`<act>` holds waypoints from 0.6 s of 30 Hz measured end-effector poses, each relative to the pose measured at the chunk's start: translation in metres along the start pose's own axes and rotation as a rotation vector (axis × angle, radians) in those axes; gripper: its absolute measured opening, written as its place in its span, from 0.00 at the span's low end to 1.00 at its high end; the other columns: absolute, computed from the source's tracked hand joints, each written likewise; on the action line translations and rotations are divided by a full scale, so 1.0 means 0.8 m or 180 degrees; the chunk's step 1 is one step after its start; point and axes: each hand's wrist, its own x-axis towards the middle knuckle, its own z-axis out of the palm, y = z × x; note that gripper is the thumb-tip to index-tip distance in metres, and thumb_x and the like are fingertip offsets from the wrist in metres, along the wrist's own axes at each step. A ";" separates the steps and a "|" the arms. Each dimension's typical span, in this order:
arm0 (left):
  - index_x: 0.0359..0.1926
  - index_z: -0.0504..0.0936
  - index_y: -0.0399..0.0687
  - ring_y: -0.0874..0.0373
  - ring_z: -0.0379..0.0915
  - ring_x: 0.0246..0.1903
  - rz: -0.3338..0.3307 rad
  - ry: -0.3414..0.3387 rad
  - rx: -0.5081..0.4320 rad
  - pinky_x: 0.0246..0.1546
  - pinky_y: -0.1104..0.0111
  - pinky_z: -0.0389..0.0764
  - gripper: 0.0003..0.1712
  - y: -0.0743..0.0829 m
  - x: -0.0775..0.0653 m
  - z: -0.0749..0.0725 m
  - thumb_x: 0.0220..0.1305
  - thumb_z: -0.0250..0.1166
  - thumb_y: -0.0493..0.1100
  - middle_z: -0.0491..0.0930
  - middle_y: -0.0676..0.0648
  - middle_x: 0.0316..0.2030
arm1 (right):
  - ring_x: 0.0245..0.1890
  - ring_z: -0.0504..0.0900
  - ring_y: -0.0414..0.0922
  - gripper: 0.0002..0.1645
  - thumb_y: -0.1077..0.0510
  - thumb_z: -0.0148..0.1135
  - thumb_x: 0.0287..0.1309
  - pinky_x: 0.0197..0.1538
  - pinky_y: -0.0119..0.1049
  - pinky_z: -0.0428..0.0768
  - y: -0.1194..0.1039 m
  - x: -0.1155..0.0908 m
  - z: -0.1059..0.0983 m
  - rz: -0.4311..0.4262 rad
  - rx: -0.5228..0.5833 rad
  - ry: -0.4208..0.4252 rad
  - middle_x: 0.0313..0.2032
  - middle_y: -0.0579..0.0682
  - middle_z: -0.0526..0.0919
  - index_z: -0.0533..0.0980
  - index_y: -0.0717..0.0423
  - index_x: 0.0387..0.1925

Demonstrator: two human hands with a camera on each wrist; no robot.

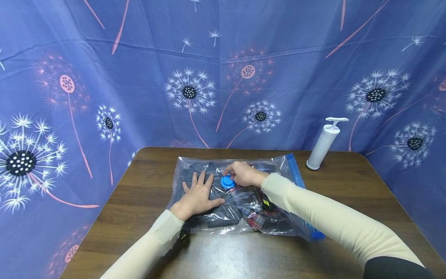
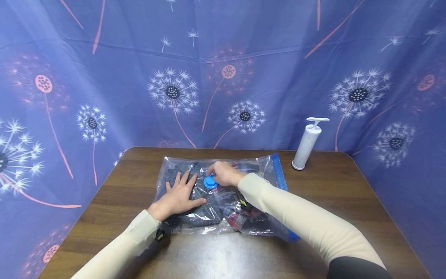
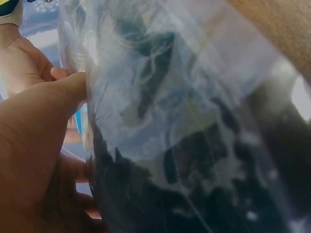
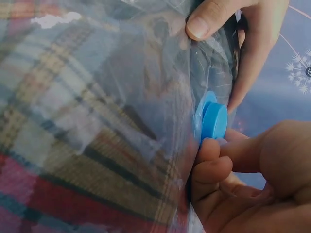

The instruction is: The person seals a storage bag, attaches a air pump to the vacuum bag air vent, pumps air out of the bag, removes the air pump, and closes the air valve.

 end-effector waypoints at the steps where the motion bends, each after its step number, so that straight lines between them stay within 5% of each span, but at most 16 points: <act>1: 0.82 0.55 0.49 0.24 0.39 0.77 -0.0004 -0.0004 -0.0007 0.63 0.18 0.49 0.62 0.000 0.000 0.000 0.58 0.63 0.78 0.47 0.32 0.80 | 0.42 0.83 0.45 0.24 0.76 0.55 0.62 0.41 0.34 0.78 0.001 0.000 -0.001 0.0015 0.0051 0.0004 0.50 0.57 0.88 0.85 0.57 0.52; 5: 0.82 0.54 0.50 0.25 0.38 0.78 -0.0027 -0.0026 -0.0028 0.64 0.19 0.48 0.62 0.001 0.000 -0.002 0.58 0.63 0.79 0.46 0.32 0.80 | 0.27 0.81 0.42 0.16 0.67 0.60 0.68 0.33 0.33 0.79 0.006 -0.002 -0.003 0.0162 0.0228 0.0076 0.38 0.54 0.87 0.83 0.60 0.54; 11: 0.82 0.54 0.50 0.25 0.38 0.78 -0.0038 -0.0006 -0.0017 0.64 0.19 0.49 0.62 0.000 0.002 -0.001 0.58 0.63 0.78 0.47 0.32 0.80 | 0.27 0.79 0.38 0.21 0.48 0.72 0.63 0.35 0.34 0.80 0.005 -0.007 0.000 0.0308 0.0202 0.0281 0.35 0.51 0.88 0.85 0.63 0.45; 18: 0.82 0.54 0.49 0.25 0.38 0.78 -0.0006 -0.0012 -0.0011 0.64 0.19 0.49 0.62 0.000 0.002 0.001 0.59 0.62 0.79 0.46 0.32 0.80 | 0.24 0.73 0.38 0.20 0.48 0.79 0.55 0.29 0.30 0.72 0.002 -0.004 0.015 0.0250 0.0038 0.0327 0.26 0.46 0.82 0.84 0.60 0.38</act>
